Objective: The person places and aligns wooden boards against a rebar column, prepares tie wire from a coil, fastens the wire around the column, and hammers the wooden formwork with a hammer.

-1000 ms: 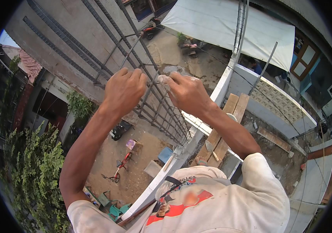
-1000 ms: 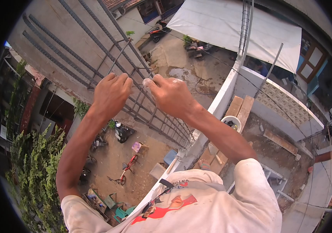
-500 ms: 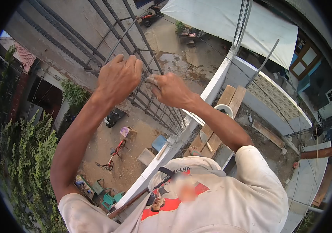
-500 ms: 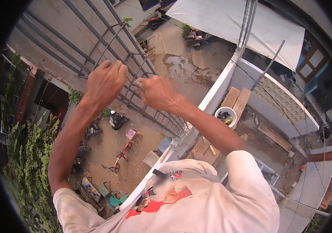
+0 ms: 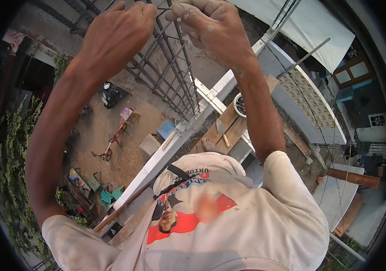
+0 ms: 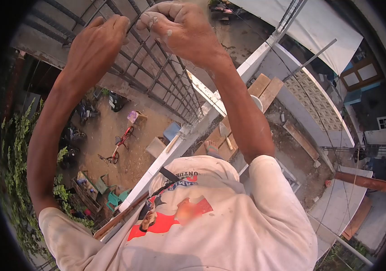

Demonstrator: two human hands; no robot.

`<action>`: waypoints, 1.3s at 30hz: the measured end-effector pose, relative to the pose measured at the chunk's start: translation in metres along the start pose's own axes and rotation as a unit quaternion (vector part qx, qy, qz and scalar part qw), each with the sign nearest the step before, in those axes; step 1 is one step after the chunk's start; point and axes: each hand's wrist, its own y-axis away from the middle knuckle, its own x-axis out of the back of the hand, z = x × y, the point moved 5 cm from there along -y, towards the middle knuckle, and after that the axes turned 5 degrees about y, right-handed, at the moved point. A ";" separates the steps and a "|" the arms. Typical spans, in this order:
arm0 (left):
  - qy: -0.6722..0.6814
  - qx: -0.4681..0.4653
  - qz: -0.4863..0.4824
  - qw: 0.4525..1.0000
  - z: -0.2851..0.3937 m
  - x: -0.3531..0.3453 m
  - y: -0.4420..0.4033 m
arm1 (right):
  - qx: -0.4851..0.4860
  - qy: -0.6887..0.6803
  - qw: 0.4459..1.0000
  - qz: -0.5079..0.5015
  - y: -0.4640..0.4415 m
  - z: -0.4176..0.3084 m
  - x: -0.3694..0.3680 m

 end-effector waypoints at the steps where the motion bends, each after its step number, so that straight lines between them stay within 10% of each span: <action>1: 0.000 0.002 -0.001 1.000 0.002 0.000 0.001 | 0.080 0.090 0.990 0.079 -0.009 0.004 0.008; 6: -0.013 0.038 -0.012 0.999 -0.003 -0.016 0.007 | 0.233 0.317 0.897 0.204 -0.010 0.013 0.007; 15: 0.080 0.029 0.008 0.996 -0.003 -0.006 -0.001 | 0.084 0.448 0.883 0.114 0.002 0.028 -0.023; 18: 0.089 -0.007 -0.042 0.995 -0.005 -0.001 0.001 | 0.232 0.311 0.921 0.003 0.018 0.001 -0.041; 20: 0.123 0.004 -0.024 0.992 -0.009 0.007 0.001 | -0.044 -0.084 0.985 -0.142 0.013 -0.015 -0.027; 28: 0.059 0.036 0.231 0.971 0.007 0.051 0.035 | 0.024 -0.087 0.988 -0.122 0.015 -0.007 -0.029; 30: 0.104 0.243 0.466 0.845 -0.005 0.044 0.073 | 0.050 -0.054 0.988 -0.134 0.014 -0.009 -0.033; 31: 0.102 0.246 0.468 0.843 0.002 0.032 0.081 | 0.052 -0.051 0.988 -0.137 0.014 -0.014 -0.034; 33: 0.320 0.491 0.450 0.674 -0.003 -0.016 0.111 | 0.065 -0.028 0.989 -0.129 0.012 -0.028 -0.036; 39: 0.407 0.532 0.475 0.571 0.052 -0.071 0.132 | 0.079 0.093 0.986 -0.115 0.014 -0.032 -0.027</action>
